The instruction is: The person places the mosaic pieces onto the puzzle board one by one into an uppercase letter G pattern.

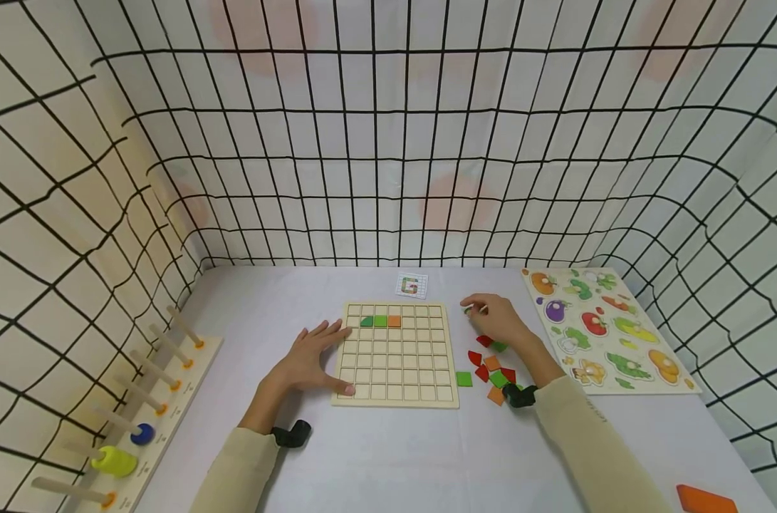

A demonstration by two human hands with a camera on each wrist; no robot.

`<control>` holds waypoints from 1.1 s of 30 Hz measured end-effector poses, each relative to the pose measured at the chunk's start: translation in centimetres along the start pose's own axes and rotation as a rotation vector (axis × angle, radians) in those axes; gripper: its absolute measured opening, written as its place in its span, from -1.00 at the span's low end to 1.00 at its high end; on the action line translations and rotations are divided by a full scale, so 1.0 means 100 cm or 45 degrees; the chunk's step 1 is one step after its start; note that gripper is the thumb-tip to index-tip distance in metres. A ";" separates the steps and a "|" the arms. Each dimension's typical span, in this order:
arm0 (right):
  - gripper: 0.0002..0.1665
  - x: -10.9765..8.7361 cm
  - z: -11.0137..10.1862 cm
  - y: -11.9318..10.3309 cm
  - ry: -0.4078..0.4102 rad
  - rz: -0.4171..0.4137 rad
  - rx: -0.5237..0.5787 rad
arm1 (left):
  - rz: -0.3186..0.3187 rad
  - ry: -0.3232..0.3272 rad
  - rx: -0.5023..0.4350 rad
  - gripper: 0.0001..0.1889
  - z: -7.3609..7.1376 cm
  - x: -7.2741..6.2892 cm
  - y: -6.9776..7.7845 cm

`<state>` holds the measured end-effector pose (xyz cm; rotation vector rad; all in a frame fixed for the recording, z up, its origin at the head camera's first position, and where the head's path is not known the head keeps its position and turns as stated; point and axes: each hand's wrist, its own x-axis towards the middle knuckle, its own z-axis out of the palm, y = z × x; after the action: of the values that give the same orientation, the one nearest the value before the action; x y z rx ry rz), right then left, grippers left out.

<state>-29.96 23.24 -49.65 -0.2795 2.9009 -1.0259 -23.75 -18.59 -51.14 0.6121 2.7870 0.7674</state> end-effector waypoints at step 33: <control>-0.63 0.000 0.007 0.019 -0.036 0.072 -0.044 | -0.012 -0.004 0.000 0.26 0.000 0.000 0.003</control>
<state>-30.16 24.20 -51.39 -0.2101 2.8857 -0.9562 -23.66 -18.37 -51.02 0.5993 2.7851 0.7635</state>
